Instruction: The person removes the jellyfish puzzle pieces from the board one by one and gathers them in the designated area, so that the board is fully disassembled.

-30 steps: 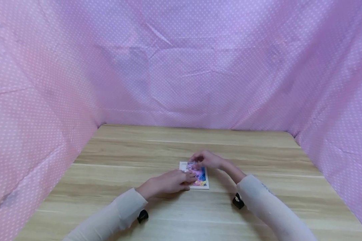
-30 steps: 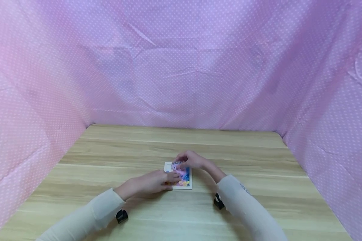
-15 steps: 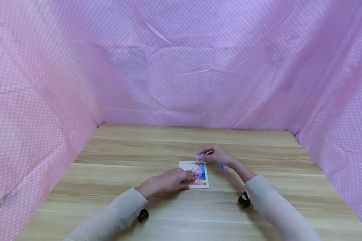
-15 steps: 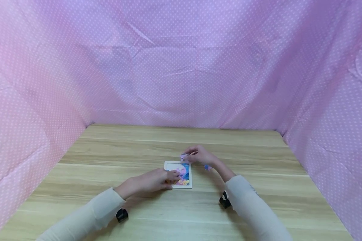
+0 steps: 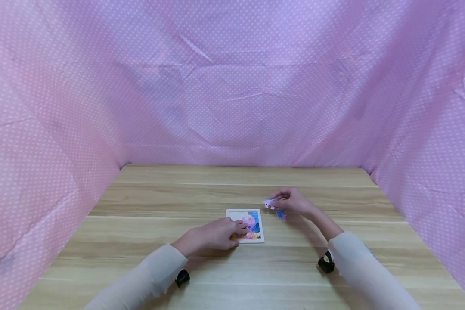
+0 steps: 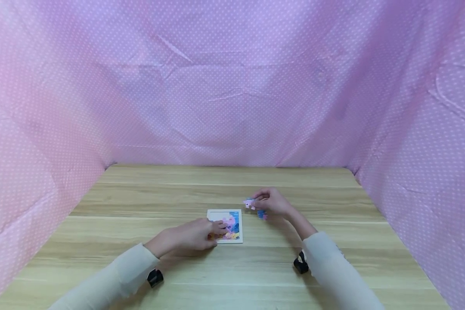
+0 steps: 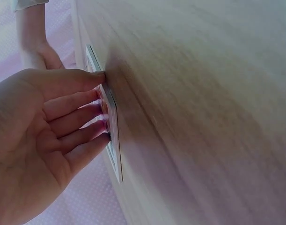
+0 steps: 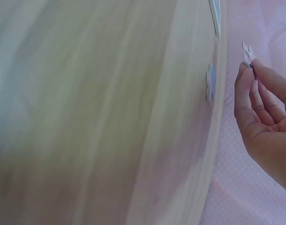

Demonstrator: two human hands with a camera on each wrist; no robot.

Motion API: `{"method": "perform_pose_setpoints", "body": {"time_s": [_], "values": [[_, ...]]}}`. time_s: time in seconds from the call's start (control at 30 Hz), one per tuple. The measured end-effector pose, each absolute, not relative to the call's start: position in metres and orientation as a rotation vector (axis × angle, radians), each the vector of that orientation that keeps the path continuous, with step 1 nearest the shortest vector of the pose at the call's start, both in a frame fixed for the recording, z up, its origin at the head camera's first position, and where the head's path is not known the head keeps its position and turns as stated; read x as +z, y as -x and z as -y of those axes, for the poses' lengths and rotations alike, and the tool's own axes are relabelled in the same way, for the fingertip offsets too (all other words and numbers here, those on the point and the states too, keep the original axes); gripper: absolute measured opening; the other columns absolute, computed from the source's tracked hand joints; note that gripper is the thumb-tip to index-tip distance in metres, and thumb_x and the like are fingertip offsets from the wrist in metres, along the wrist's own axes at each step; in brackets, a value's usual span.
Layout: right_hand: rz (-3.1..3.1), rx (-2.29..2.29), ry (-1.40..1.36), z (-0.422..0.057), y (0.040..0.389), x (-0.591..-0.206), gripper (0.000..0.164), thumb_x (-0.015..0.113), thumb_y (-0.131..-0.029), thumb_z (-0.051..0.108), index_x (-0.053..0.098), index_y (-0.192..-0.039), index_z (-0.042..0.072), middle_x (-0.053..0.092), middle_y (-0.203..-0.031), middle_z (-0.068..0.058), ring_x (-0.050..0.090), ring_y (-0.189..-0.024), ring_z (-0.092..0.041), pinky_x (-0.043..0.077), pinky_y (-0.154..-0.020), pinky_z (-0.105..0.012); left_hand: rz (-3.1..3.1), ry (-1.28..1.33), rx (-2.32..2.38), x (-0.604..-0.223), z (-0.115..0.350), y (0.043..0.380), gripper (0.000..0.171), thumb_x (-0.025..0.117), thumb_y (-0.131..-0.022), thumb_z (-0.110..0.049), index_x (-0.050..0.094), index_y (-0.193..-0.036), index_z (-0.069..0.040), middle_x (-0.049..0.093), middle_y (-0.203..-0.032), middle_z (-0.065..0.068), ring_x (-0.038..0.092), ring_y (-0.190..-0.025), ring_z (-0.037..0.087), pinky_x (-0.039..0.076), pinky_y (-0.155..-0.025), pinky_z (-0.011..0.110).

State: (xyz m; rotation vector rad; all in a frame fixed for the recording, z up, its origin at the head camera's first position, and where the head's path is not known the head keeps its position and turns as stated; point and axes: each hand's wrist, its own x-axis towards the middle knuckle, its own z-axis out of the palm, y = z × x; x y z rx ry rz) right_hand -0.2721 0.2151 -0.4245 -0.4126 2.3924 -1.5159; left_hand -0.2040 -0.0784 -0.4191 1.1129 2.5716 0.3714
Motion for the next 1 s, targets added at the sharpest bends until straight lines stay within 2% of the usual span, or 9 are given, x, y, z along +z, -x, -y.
{"method": "perform_pose_setpoints", "body": {"time_s": [0.13,0.23,0.3,0.37,0.4,0.47,0.57,0.63,1.0], "values": [[-2.408,-1.497,0.39,-0.228,0.268,-0.426,0.034,0.071,-0.095,0.01,0.064,-0.12,-0.013,0.073,-0.105,-0.02,0.067,-0.085,-0.009,0.057,-0.075,-0.023,-2.564,-1.119,0.384,-0.418,0.078,0.203,0.045,0.061,-0.097,-0.013,0.06,-0.142,-0.018,0.051,-0.153,0.002,0.046,-0.145,0.018,0.033,-0.057,0.021],[-2.409,-1.472,0.417,-0.24,0.267,-0.429,0.034,0.069,-0.096,0.009,0.064,-0.121,-0.013,0.072,-0.107,-0.021,0.066,-0.087,-0.008,0.056,-0.077,-0.02,-2.565,-1.132,0.391,-0.418,0.077,0.203,0.047,0.058,-0.097,-0.01,0.058,-0.144,-0.017,0.05,-0.154,0.002,0.064,-0.124,0.015,0.029,-0.054,0.022],[-2.396,-1.453,0.464,-0.248,0.267,-0.431,0.034,0.068,-0.097,0.008,0.063,-0.124,-0.013,0.072,-0.11,-0.024,0.067,-0.089,-0.008,0.056,-0.079,-0.019,-2.573,-1.134,0.387,-0.418,0.076,0.203,0.046,0.057,-0.099,-0.011,0.058,-0.144,-0.018,0.05,-0.154,0.002,0.065,-0.123,0.016,0.031,-0.056,0.022],[-2.367,-1.462,0.498,-0.254,0.267,-0.432,0.034,0.067,-0.097,0.006,0.063,-0.124,-0.014,0.072,-0.111,-0.028,0.068,-0.091,-0.008,0.057,-0.081,-0.019,-2.577,-1.121,0.382,-0.418,0.076,0.202,0.046,0.057,-0.1,-0.012,0.057,-0.145,-0.019,0.049,-0.155,0.001,0.064,-0.124,0.016,0.042,-0.065,0.02],[-2.359,-1.465,0.497,-0.257,0.266,-0.432,0.034,0.068,-0.097,0.006,0.063,-0.124,-0.014,0.071,-0.112,-0.028,0.068,-0.092,-0.008,0.056,-0.081,-0.019,-2.578,-1.115,0.38,-0.418,0.076,0.201,0.045,0.057,-0.101,-0.013,0.057,-0.145,-0.02,0.049,-0.155,0.0,0.059,-0.133,0.016,0.042,-0.065,0.021],[-2.35,-1.466,0.503,-0.263,0.264,-0.432,0.035,0.067,-0.097,0.005,0.062,-0.125,-0.014,0.071,-0.114,-0.029,0.068,-0.094,-0.008,0.056,-0.083,-0.019,-2.583,-1.119,0.361,-0.419,0.077,0.2,0.045,0.057,-0.102,-0.014,0.056,-0.146,-0.02,0.048,-0.156,-0.002,0.043,-0.147,0.016,0.052,-0.088,0.023],[-2.349,-1.473,0.467,-0.269,0.26,-0.431,0.038,0.068,-0.096,0.006,0.061,-0.127,-0.015,0.071,-0.116,-0.028,0.067,-0.095,-0.006,0.056,-0.083,-0.018,-2.579,-1.129,0.336,-0.421,0.078,0.2,0.045,0.057,-0.103,-0.017,0.053,-0.148,-0.023,0.046,-0.158,-0.004,0.041,-0.148,0.013,0.044,-0.115,0.035],[-2.342,-1.486,0.439,-0.273,0.258,-0.431,0.04,0.068,-0.096,0.006,0.06,-0.128,-0.016,0.07,-0.116,-0.028,0.068,-0.094,-0.005,0.056,-0.083,-0.019,-2.579,-1.151,0.314,-0.422,0.079,0.2,0.045,0.056,-0.104,-0.018,0.052,-0.149,-0.023,0.045,-0.158,-0.003,0.04,-0.149,0.013,0.038,-0.12,0.04],[-2.402,-1.441,0.396,-0.295,0.256,-0.429,0.041,0.07,-0.094,0.007,0.061,-0.127,-0.016,0.072,-0.113,-0.025,0.068,-0.091,-0.004,0.056,-0.082,-0.018,-2.575,-1.161,0.323,-0.423,0.084,0.2,0.046,0.056,-0.104,-0.017,0.052,-0.15,-0.023,0.042,-0.16,-0.001,0.042,-0.148,0.016,0.041,-0.117,0.037]]}}
